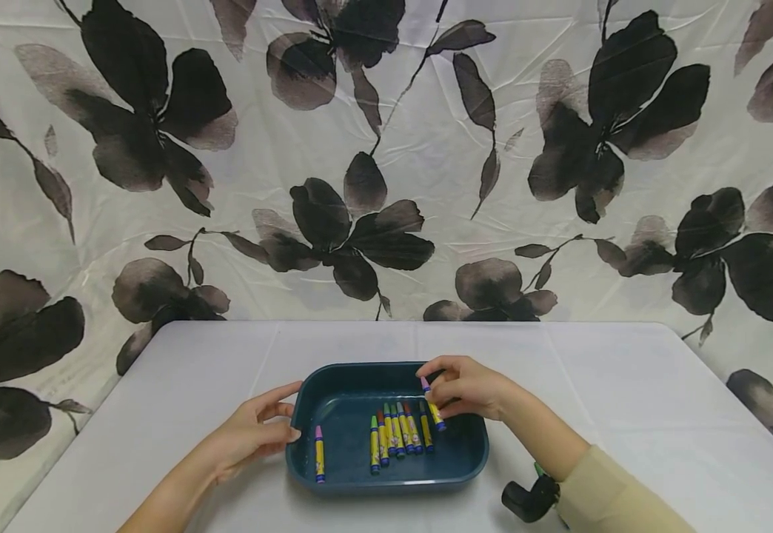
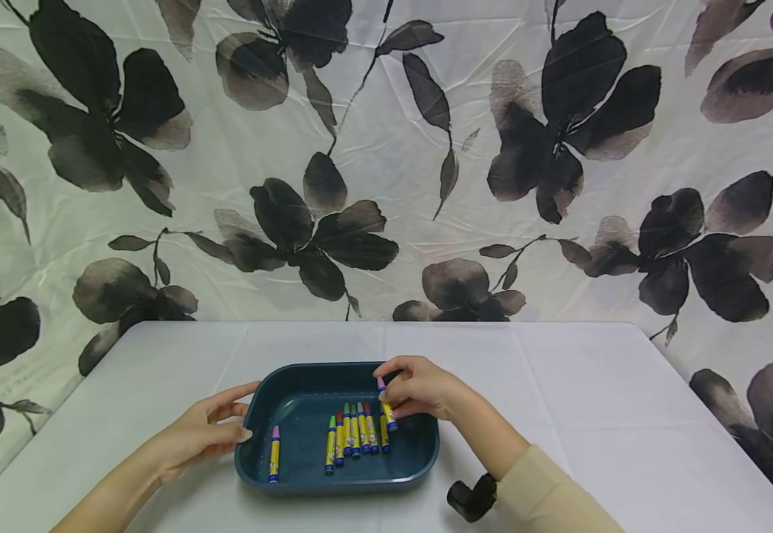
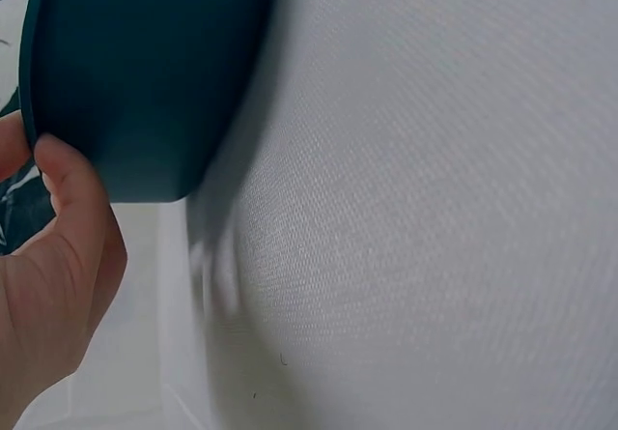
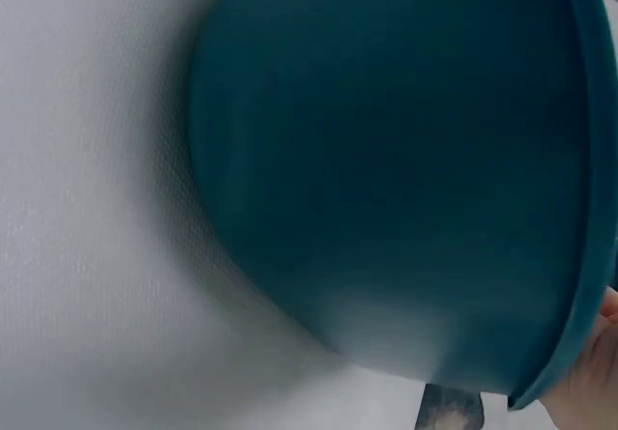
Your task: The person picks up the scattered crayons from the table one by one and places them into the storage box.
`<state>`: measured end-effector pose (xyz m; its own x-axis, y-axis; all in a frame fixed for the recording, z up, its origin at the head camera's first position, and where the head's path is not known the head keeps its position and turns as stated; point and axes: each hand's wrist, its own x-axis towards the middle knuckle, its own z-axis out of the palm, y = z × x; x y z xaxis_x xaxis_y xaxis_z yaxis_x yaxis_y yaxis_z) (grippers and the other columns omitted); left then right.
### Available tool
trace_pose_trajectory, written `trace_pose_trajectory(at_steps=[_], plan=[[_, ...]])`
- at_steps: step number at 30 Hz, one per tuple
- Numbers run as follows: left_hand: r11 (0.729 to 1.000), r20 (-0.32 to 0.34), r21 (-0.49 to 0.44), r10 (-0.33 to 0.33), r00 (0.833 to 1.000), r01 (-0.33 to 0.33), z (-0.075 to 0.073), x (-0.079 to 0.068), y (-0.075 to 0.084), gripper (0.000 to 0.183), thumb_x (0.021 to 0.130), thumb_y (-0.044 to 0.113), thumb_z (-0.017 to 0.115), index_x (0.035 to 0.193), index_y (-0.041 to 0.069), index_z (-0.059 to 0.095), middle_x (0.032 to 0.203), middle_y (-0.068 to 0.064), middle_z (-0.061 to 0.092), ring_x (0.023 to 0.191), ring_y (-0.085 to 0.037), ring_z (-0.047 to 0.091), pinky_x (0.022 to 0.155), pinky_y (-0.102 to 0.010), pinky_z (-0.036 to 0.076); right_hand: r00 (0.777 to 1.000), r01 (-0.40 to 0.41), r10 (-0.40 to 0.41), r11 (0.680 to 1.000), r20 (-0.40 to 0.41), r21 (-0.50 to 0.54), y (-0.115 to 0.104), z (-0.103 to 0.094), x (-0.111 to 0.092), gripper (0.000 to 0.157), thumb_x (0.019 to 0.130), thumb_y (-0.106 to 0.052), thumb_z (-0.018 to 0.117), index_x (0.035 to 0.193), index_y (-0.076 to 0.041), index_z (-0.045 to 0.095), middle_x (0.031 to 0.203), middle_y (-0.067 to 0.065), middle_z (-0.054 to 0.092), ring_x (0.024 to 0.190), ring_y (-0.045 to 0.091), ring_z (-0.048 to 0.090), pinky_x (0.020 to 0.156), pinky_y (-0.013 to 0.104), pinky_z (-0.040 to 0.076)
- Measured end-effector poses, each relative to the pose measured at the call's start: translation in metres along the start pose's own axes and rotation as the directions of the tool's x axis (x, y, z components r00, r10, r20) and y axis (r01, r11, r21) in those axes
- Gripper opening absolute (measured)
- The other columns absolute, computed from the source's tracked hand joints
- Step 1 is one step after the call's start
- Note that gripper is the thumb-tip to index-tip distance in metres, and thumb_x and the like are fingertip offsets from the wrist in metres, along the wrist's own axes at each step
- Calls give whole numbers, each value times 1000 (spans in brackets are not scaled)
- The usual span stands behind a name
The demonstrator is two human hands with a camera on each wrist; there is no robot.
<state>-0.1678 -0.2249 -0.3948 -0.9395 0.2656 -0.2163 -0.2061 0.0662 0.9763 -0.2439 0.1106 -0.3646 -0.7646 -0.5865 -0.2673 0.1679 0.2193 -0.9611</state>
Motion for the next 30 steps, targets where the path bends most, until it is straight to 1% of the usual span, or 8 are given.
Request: trace_pose_trajectory(at_steps=[7, 13, 16, 21, 26, 30], plan=[[1000, -31, -9, -16, 999, 16, 0, -4, 2, 80, 79, 0, 66, 146, 0, 22, 104, -12, 46, 87, -18, 55, 76, -29, 51, 1000, -9, 10, 1000, 13, -13, 2, 10, 8, 49, 78, 2, 60, 124, 10, 44, 79, 6, 59, 71, 15, 56, 66, 31, 54], [999, -41, -34, -33, 999, 31, -2, -7, 3, 79, 80, -1, 65, 146, 0, 21, 101, -10, 50, 85, -16, 56, 75, -27, 51, 1000, -25, 25, 1000, -6, -17, 6, 19, 15, 48, 77, 3, 62, 122, 10, 46, 76, 5, 57, 68, 15, 55, 66, 33, 54], [998, -32, -49, -41, 999, 40, -5, -9, 3, 79, 82, 0, 64, 146, -1, 19, 100, -8, 52, 85, -16, 56, 76, -27, 51, 999, -30, 29, 999, -34, -24, 7, 23, 17, 46, 78, 5, 61, 121, 10, 46, 75, 5, 57, 66, 14, 55, 65, 33, 54], [998, -11, -50, -31, 999, 31, -7, -9, 4, 79, 82, 0, 64, 146, 0, 19, 102, -10, 53, 88, -18, 57, 78, -29, 51, 997, -29, 24, 998, -75, -64, 8, 28, 20, 42, 79, 7, 61, 119, 9, 48, 74, 5, 57, 65, 14, 55, 63, 33, 54], [999, 17, -48, -18, 1000, 19, -6, -5, 2, 78, 82, 1, 64, 146, 1, 20, 105, -13, 52, 92, -21, 56, 81, -32, 50, 992, -45, 31, 993, -124, -112, 10, 29, 19, 42, 77, 10, 60, 118, 8, 50, 73, 6, 57, 65, 15, 55, 62, 35, 54], [998, 32, -64, -13, 999, 15, -4, -2, -1, 79, 81, 1, 65, 146, 1, 20, 104, -12, 53, 92, -21, 56, 82, -33, 50, 987, -59, 37, 989, -155, -139, 13, 28, 17, 41, 76, 11, 61, 116, 8, 52, 72, 7, 57, 62, 15, 56, 61, 35, 55]])
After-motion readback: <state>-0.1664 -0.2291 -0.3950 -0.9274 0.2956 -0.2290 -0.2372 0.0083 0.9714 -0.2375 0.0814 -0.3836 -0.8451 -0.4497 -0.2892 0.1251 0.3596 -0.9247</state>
